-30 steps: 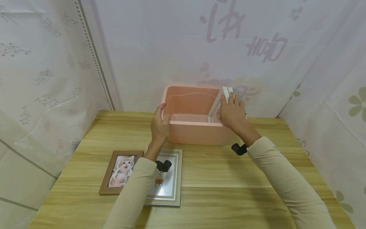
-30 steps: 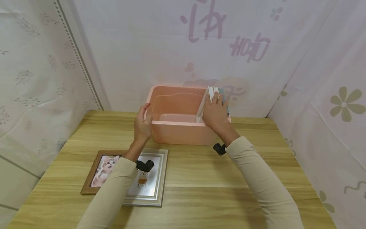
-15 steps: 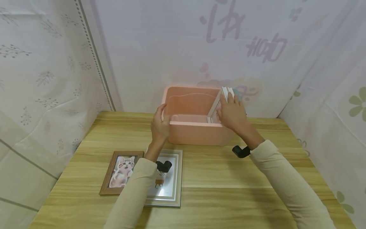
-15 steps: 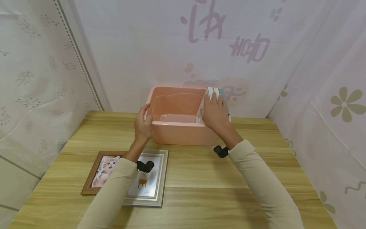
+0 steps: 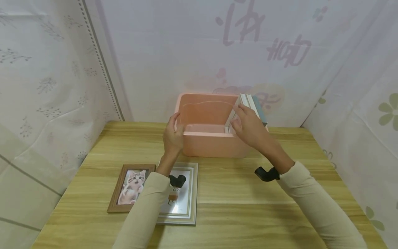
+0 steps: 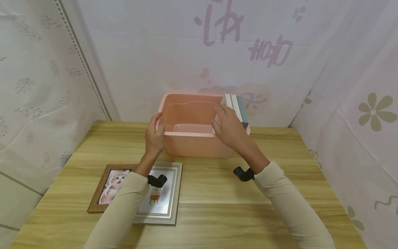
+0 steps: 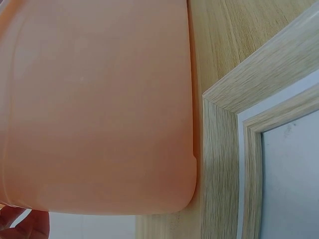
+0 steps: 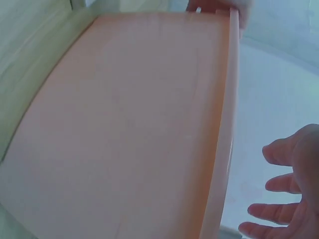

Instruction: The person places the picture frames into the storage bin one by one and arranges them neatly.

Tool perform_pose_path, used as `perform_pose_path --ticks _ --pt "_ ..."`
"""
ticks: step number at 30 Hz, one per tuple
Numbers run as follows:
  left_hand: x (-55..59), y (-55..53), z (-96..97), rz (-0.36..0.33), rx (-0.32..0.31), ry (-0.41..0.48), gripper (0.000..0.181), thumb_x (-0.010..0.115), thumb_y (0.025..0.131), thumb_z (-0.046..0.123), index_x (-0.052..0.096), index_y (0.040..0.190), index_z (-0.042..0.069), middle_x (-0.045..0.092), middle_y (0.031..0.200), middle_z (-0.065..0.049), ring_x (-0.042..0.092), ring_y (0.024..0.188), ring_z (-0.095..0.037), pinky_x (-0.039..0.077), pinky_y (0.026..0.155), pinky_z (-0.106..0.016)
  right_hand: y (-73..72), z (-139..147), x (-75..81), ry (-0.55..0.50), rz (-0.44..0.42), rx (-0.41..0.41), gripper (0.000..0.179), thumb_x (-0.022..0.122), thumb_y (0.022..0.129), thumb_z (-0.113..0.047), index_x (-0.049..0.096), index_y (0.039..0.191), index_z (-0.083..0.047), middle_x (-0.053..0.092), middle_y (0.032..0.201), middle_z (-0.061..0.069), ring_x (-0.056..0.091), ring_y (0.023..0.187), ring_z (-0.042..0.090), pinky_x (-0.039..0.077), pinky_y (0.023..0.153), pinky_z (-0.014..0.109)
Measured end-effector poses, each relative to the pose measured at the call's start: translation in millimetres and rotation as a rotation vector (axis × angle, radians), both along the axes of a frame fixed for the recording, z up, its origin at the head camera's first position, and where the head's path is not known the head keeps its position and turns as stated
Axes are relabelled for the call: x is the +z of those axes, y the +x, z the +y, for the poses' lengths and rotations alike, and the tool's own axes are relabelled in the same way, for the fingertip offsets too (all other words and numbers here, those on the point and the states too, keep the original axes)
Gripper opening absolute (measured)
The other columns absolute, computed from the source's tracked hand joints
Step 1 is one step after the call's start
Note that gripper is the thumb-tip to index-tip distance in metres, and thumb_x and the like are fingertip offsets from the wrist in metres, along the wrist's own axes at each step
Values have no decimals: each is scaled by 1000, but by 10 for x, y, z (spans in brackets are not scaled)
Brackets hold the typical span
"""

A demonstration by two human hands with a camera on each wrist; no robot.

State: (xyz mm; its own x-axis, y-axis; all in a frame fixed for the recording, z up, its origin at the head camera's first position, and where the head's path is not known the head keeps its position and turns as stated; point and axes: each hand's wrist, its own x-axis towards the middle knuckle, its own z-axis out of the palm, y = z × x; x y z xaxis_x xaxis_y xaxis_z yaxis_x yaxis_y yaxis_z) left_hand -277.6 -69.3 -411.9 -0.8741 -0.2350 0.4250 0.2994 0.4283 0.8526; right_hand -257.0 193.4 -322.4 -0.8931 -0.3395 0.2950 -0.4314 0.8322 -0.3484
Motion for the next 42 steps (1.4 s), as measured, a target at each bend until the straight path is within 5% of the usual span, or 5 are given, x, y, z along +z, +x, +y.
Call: perform_pose_path --ticks 9,15,21,29,42 --pt "-19 -2 -9 6 8 12 49 47 91 14 56 139 13 59 140 -7 33 57 -20 30 50 -34 229 -186 -72 -87 38 75 50 55 99 -21 48 144 -1 44 148 22 43 136 40 42 104 55" --pt "-17 3 -7 -8 6 11 50 45 91 16 55 140 13 58 141 -7 32 57 -20 31 51 -34 393 -256 -208 -217 16 119 38 57 99 -21 59 134 -6 58 130 16 65 109 30 56 86 45" --pt "-9 7 -16 -10 11 23 50 46 90 15 56 139 13 59 140 -8 34 61 -22 32 55 -36 475 -304 -294 -223 20 142 30 56 100 -23 67 124 -8 69 116 6 68 93 21 56 78 38" --pt "-13 -10 -18 -1 4 20 50 45 90 15 56 138 10 59 139 -10 38 65 -25 32 57 -36 473 -397 -438 -225 -112 205 27 58 99 -20 70 118 -5 74 105 7 68 92 19 57 78 38" --pt "6 -11 6 -9 4 16 49 47 91 10 56 139 9 58 140 -10 40 63 -25 34 54 -36 270 -582 -1029 -258 -339 292 31 59 97 -12 62 122 7 66 118 21 67 103 31 55 89 37"
